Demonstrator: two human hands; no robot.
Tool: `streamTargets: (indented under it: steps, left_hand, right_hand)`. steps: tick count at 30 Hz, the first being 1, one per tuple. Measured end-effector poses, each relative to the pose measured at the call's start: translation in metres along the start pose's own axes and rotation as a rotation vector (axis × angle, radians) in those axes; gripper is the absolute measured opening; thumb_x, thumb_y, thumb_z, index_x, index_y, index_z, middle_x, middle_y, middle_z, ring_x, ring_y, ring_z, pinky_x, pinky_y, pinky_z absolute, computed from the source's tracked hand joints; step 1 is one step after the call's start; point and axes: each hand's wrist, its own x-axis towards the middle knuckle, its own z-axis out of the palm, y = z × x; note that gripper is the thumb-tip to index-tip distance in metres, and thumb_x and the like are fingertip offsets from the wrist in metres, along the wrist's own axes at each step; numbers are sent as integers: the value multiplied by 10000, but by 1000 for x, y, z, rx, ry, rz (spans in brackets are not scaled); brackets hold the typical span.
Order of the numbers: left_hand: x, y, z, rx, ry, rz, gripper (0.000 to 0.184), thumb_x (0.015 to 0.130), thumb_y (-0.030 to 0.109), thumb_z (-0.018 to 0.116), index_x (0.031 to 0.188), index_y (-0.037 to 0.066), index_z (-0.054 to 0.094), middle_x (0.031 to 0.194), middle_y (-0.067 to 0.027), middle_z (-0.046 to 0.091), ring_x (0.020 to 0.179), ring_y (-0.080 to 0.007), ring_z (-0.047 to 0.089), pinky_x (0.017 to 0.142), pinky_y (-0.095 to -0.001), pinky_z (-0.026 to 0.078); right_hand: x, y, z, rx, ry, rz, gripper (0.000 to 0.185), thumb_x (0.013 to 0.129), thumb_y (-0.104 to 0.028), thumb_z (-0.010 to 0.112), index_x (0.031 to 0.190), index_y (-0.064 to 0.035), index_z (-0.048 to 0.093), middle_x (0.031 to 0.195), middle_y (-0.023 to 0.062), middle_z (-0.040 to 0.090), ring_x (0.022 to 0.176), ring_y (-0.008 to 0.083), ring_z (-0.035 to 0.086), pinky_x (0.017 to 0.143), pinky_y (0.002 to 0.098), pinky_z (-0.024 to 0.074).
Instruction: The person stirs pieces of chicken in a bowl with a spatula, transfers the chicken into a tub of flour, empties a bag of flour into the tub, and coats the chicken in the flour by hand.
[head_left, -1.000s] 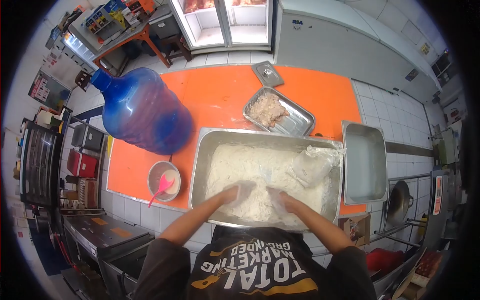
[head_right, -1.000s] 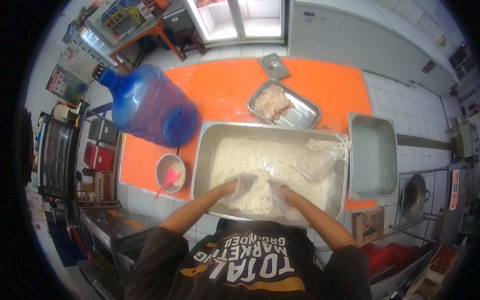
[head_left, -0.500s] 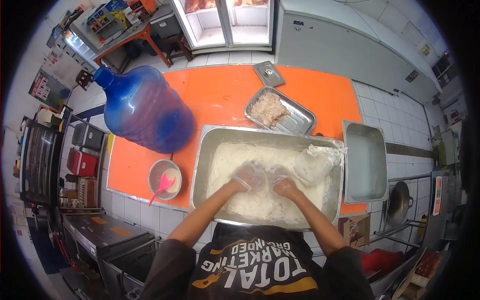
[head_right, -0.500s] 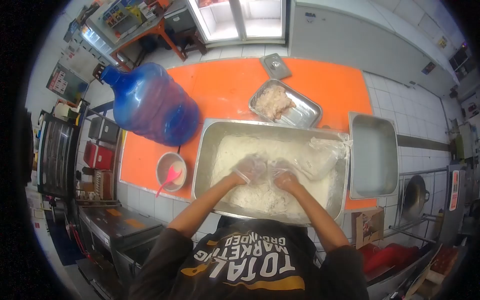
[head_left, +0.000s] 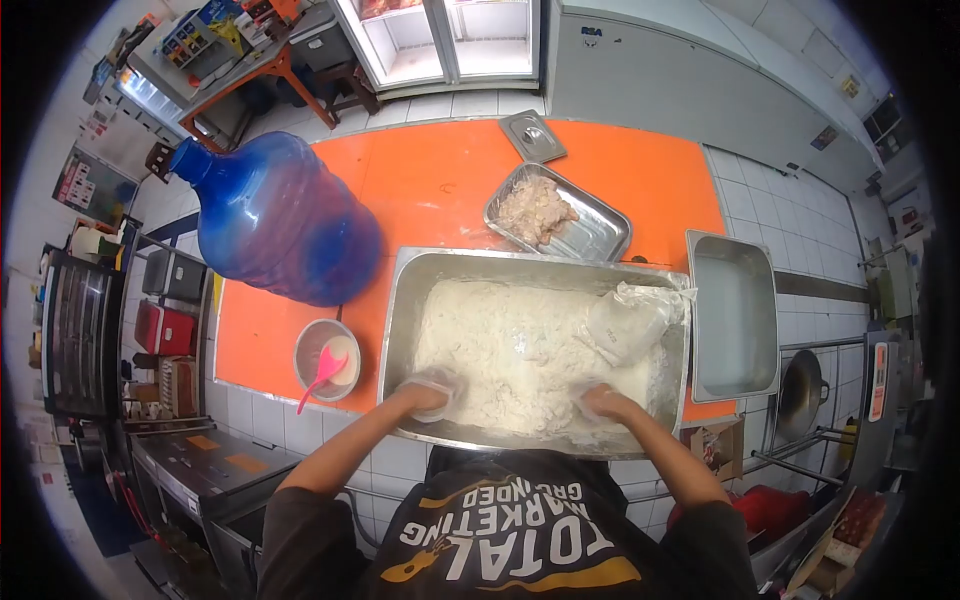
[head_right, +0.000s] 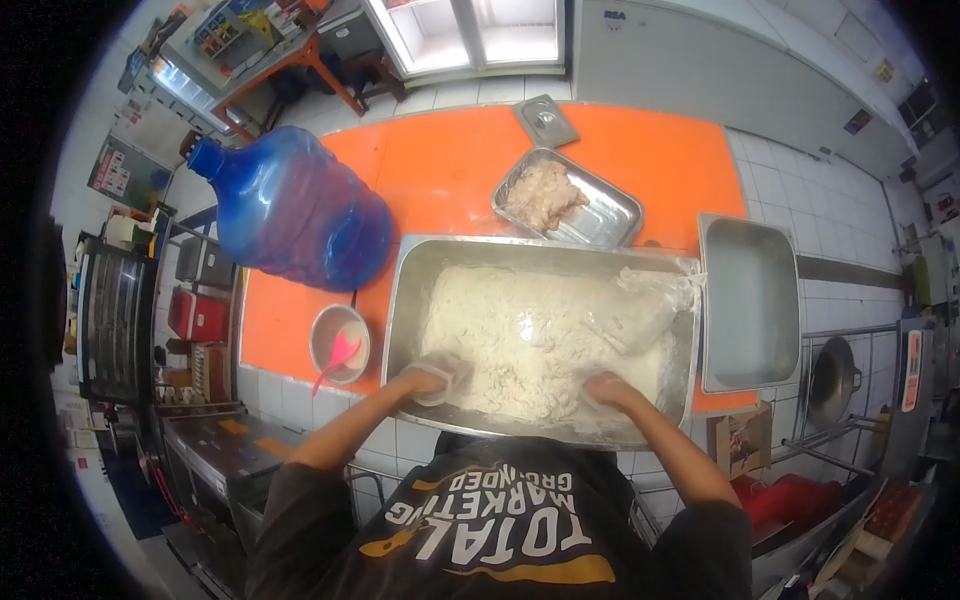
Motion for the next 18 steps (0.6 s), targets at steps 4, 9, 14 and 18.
streamTargets:
  steps: [4,9,14,18]
  left_hand:
    - [15,39,-8,-635,117,42,435,986,258,364,1336,35,493,1192,-153,615,1065,-250,597,912,-365,451]
    - [29,55,12,-1261,445,161,467,1002,241,365,1390,-18,388,1328,-156,532,1170,-245,551,1015,-324,409]
    - [10,55,-50,-627,518,127,501,993,279,404,1399,-13,399,1458,-198,389,1322,-288,407,1117,-326,291]
    - [65,47,-44,-32,673,298,375,968,222,418,1255,11,534,1203,-214,573,1144,-334,520,1001,-383,399]
  right_hand:
    - [52,-43,-4,1031,132,235,445,986,-269,402,1298,37,489,1269,214,555,1133,270,540,950,371,433]
    - [32,-70,-46,1744,341,227,528,1017,-364,374,1364,30,436,1379,118,473,1201,194,459,1028,311,364]
    - [5,-31,-50,1262,675,67,487,1019,-313,327,1376,-2,441,1393,139,486,1252,239,473,1075,333,335]
    - [29,-34,-84,481,440,231,443,977,-245,305,1269,-6,536,1310,211,529,1226,320,497,1031,389,390]
